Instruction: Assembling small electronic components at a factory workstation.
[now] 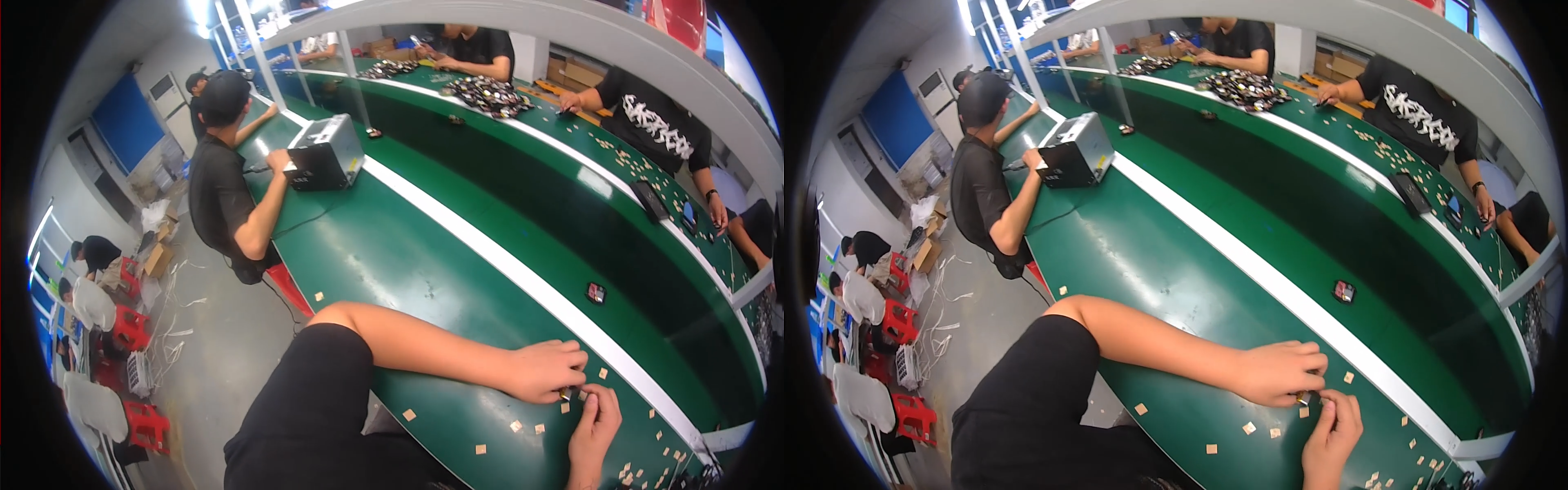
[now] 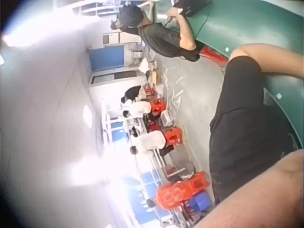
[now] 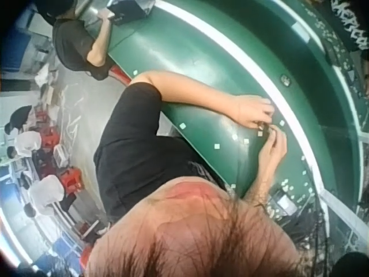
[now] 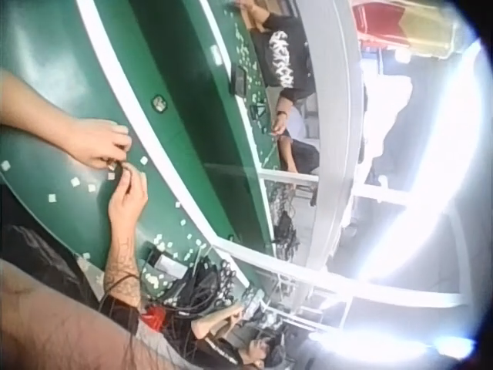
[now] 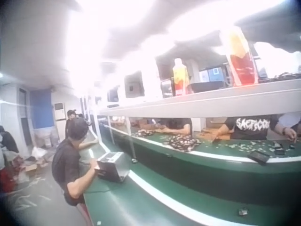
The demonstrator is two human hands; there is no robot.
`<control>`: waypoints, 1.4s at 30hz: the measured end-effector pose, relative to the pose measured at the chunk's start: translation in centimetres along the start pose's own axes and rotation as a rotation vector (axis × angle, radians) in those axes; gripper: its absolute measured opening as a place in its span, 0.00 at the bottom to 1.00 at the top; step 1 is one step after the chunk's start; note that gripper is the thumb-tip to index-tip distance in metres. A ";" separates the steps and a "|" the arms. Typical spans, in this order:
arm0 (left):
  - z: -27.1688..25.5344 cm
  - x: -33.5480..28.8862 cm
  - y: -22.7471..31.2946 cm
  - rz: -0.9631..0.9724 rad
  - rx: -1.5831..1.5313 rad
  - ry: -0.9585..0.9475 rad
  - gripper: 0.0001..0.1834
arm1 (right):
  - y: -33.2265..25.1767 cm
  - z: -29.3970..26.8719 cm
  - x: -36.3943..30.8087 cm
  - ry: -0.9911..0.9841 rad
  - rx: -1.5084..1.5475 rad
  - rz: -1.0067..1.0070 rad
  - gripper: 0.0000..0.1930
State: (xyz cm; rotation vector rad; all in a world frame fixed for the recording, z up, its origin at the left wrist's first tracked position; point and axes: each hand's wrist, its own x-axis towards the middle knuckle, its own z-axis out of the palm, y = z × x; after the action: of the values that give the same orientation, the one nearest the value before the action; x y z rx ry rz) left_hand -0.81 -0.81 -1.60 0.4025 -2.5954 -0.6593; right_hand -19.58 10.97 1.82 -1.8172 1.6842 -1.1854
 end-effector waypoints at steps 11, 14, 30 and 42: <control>-4.0 -1.7 -1.6 -0.080 -0.107 -0.047 0.26 | -2.7 0.1 0.9 -0.164 -0.135 0.044 0.12; -3.8 -1.1 -1.0 -0.119 -0.127 -0.055 0.26 | -2.3 -0.5 0.6 -0.173 -0.250 0.063 0.08; -3.8 -0.8 0.2 -0.154 -0.098 -0.087 0.25 | -0.6 0.9 0.6 -0.127 -0.133 0.138 0.06; -3.8 -0.9 1.2 -0.174 -0.108 -0.052 0.27 | -2.9 0.9 -0.1 -0.215 -0.577 -0.007 0.07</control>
State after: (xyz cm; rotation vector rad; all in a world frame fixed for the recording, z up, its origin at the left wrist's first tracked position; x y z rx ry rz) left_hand 1.60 -0.92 1.68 0.5880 -2.5784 -0.8750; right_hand -17.11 11.41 3.56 -2.1753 2.0223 -0.4966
